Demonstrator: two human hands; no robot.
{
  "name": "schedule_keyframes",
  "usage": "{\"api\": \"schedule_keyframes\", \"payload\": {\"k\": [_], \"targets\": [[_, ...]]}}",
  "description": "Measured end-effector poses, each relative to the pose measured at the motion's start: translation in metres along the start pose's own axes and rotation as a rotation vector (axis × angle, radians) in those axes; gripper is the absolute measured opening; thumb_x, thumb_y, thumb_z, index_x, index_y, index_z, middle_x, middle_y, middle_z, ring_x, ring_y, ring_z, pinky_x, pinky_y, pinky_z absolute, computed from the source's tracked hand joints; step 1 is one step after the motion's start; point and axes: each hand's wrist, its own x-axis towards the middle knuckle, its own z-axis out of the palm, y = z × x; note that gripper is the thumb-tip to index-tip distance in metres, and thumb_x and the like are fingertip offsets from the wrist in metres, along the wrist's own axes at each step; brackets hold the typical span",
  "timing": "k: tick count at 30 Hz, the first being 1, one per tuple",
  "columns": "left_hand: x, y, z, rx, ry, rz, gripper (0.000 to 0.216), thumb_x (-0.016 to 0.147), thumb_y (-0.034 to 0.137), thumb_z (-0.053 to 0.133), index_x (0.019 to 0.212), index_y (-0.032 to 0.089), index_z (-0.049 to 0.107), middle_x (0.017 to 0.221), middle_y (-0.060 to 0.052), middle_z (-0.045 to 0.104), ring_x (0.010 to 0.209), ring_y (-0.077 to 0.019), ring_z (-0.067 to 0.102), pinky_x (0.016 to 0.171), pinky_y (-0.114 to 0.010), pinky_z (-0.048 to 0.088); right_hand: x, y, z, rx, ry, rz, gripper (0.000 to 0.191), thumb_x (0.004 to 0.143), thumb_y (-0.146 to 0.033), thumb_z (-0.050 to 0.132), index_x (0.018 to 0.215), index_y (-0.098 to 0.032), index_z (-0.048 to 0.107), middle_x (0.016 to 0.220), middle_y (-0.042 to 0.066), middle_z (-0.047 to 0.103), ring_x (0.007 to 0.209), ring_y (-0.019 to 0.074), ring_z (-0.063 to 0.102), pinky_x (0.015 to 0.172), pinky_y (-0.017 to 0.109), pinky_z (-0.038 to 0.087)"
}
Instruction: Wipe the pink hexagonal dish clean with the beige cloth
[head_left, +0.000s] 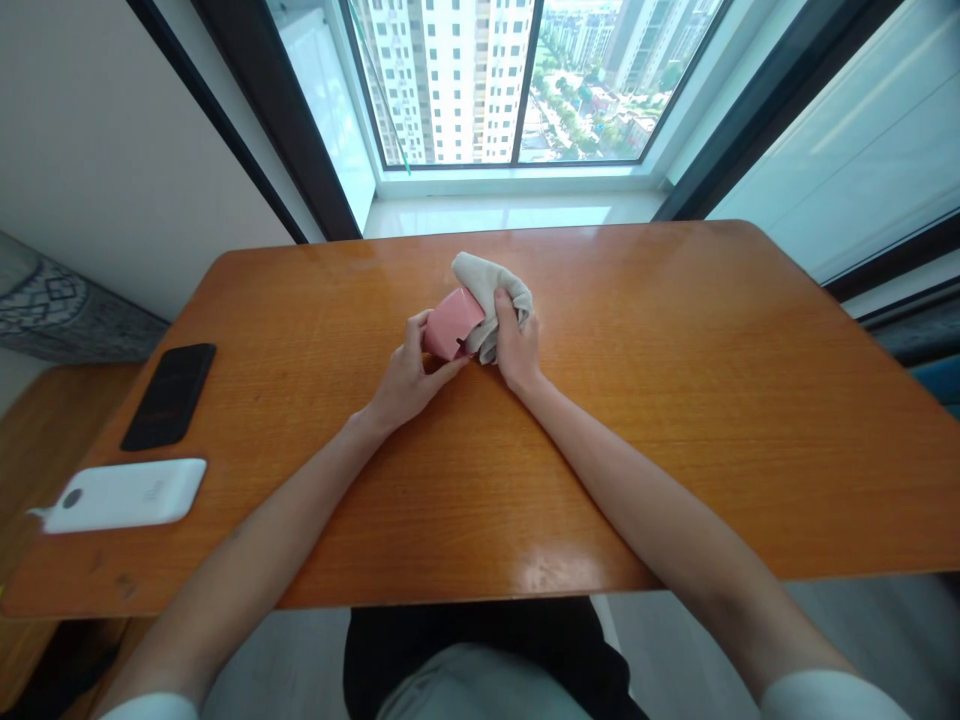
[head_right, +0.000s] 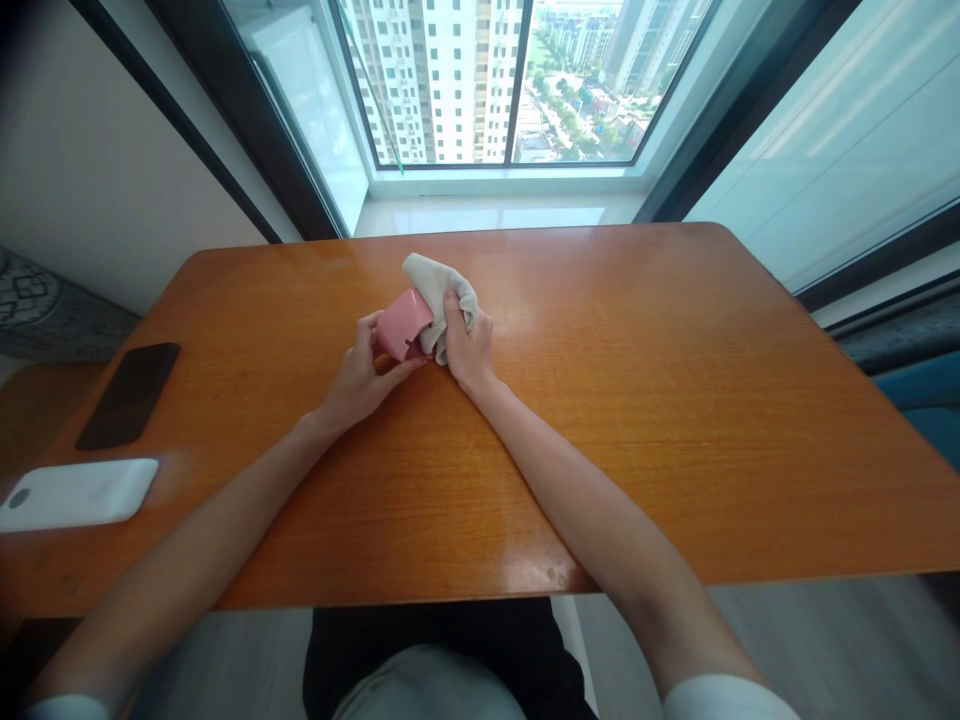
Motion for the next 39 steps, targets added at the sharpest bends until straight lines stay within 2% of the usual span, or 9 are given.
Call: {"api": "schedule_keyframes", "payload": {"k": [6, 11, 15, 19, 24, 26, 34, 36, 39], "targets": [[0.000, -0.003, 0.005, 0.071, -0.096, 0.062, 0.057, 0.099, 0.048, 0.080, 0.138, 0.022, 0.049, 0.132, -0.014, 0.075, 0.115, -0.0275, 0.076, 0.102, -0.045, 0.063, -0.003, -0.010, -0.009, -0.238, -0.108, -0.612, 0.043, 0.114, -0.046, 0.046, 0.138, -0.024, 0.073, 0.148, 0.013, 0.074, 0.139, 0.0299, 0.070, 0.122, 0.052, 0.056], [0.002, 0.006, -0.002, 0.051, 0.075, 0.083, 0.062, 0.095, 0.049, 0.082, 0.145, 0.024, 0.056, 0.140, -0.012, 0.076, 0.121, -0.0265, 0.076, 0.109, -0.044, 0.061, -0.005, -0.012, -0.011, -0.367, -0.178, -0.719, 0.045, 0.113, -0.040, 0.047, 0.151, -0.025, 0.067, 0.157, 0.014, 0.068, 0.148, 0.0342, 0.064, 0.125, 0.057, 0.054], [0.001, 0.009, -0.006, 0.061, 0.115, 0.026, 0.045, 0.091, 0.050, 0.087, 0.121, 0.022, 0.067, 0.101, -0.003, 0.080, 0.089, -0.0193, 0.076, 0.091, -0.037, 0.065, -0.009, -0.018, -0.008, -0.430, -0.273, -0.781, 0.048, 0.110, -0.046, 0.056, 0.154, -0.029, 0.065, 0.163, 0.010, 0.065, 0.157, 0.0366, 0.056, 0.132, 0.061, 0.045], [0.001, 0.010, -0.004, -0.021, 0.107, -0.015, 0.054, 0.090, 0.051, 0.088, 0.130, 0.022, 0.066, 0.118, -0.007, 0.083, 0.100, -0.0209, 0.081, 0.098, -0.037, 0.067, -0.010, -0.017, -0.001, -0.277, -0.216, -0.625, 0.044, 0.113, -0.048, 0.048, 0.144, -0.027, 0.071, 0.155, 0.011, 0.070, 0.151, 0.0326, 0.062, 0.130, 0.056, 0.049], [0.003, 0.014, -0.003, -0.034, 0.116, -0.012, 0.068, 0.088, 0.054, 0.090, 0.141, 0.021, 0.065, 0.139, -0.013, 0.080, 0.122, -0.0279, 0.080, 0.111, -0.043, 0.064, -0.004, -0.003, 0.007, -0.013, 0.009, -0.029, 0.057, 0.110, -0.067, 0.046, 0.110, -0.020, 0.078, 0.101, 0.008, 0.082, 0.110, 0.0283, 0.078, 0.101, 0.044, 0.064], [0.003, 0.014, -0.004, -0.027, 0.126, -0.021, 0.068, 0.088, 0.055, 0.090, 0.142, 0.021, 0.065, 0.139, -0.012, 0.080, 0.123, -0.0282, 0.080, 0.112, -0.043, 0.064, -0.004, -0.002, 0.006, 0.009, 0.043, 0.067, 0.059, 0.108, -0.070, 0.048, 0.108, -0.019, 0.078, 0.097, 0.007, 0.081, 0.104, 0.0280, 0.078, 0.097, 0.044, 0.065], [0.002, 0.004, -0.006, -0.001, 0.117, -0.070, 0.052, 0.087, 0.057, 0.089, 0.122, 0.020, 0.073, 0.103, -0.006, 0.084, 0.087, -0.0227, 0.081, 0.087, -0.038, 0.069, -0.012, -0.021, -0.002, -0.232, -0.314, -0.686, 0.042, 0.111, -0.050, 0.054, 0.144, -0.031, 0.073, 0.158, 0.006, 0.069, 0.160, 0.0317, 0.053, 0.138, 0.057, 0.037], [0.003, 0.006, -0.006, 0.001, 0.119, -0.063, 0.058, 0.088, 0.056, 0.090, 0.131, 0.020, 0.072, 0.116, -0.008, 0.084, 0.098, -0.0254, 0.082, 0.094, -0.040, 0.068, -0.009, -0.015, 0.000, -0.182, -0.239, -0.573, 0.043, 0.112, -0.052, 0.051, 0.139, -0.029, 0.075, 0.149, 0.008, 0.074, 0.150, 0.0306, 0.062, 0.132, 0.054, 0.046], [0.004, 0.011, -0.005, -0.005, 0.121, -0.034, 0.072, 0.088, 0.056, 0.089, 0.148, 0.022, 0.066, 0.138, -0.011, 0.080, 0.120, -0.0298, 0.081, 0.109, -0.042, 0.065, -0.003, -0.003, 0.003, -0.056, -0.046, -0.151, 0.055, 0.110, -0.065, 0.048, 0.117, -0.021, 0.079, 0.108, 0.008, 0.083, 0.110, 0.0280, 0.078, 0.101, 0.044, 0.063]]}}
